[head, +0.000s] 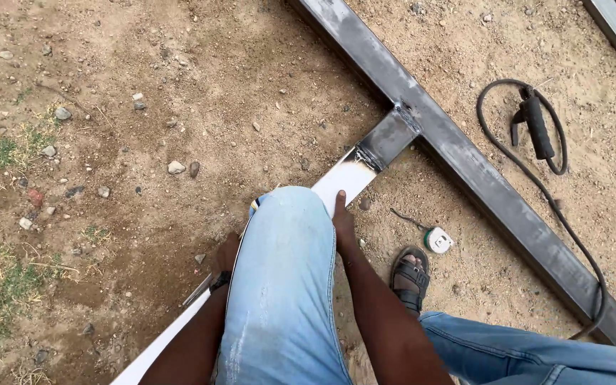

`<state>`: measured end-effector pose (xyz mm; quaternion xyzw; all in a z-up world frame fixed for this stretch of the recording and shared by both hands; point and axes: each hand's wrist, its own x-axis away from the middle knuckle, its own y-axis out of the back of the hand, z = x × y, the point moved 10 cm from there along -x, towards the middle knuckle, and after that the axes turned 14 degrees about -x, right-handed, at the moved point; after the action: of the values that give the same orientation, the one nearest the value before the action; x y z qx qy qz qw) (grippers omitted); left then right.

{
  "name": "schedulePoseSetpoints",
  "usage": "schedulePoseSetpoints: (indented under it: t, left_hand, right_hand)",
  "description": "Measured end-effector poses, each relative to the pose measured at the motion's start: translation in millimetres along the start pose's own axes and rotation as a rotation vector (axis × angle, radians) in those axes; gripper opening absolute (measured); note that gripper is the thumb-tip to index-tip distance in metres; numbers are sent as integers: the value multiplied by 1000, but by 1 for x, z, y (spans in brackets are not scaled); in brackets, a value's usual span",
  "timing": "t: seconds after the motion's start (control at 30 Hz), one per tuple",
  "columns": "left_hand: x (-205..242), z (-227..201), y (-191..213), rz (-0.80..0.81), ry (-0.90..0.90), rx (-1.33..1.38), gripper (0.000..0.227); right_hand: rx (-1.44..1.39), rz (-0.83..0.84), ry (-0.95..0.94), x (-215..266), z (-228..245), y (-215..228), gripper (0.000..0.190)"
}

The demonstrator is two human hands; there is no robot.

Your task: The person welds joints of a square metal tube frame lying on the ground, striking arcs with a welding electrode holder and producing sparks. They hold spare welding rods in one hand, reposition along the frame between welds, and at one point a second person grinds a joint with an angle grinder while the person steadies the frame.

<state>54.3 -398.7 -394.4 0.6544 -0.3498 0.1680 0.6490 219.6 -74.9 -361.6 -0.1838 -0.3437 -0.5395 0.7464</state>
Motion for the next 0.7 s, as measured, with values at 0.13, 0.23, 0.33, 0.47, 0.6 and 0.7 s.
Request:
schedulePoseSetpoints:
  t: [0.13, 0.23, 0.33, 0.47, 0.6, 0.7]
  left_hand:
    - [39, -33, 63, -40, 16, -5, 57]
    - [63, -46, 90, -45, 59, 32, 67]
    - [62, -44, 92, -47, 60, 22, 71]
    - [51, -39, 84, -87, 37, 31, 76]
    - [48, -36, 80, -89, 36, 37, 76]
    - [49, -37, 82, -78, 35, 58, 77]
  right_hand:
    - [443, 477, -146, -19, -10, 33, 93]
    - [850, 576, -265, -12, 14, 88, 81]
    - [1110, 461, -282, -30, 74, 164, 73]
    - [1148, 171, -133, -41, 209, 269, 68]
    - [1169, -8, -5, -20, 331, 364, 73]
    - [1270, -160, 48, -20, 386, 432, 79]
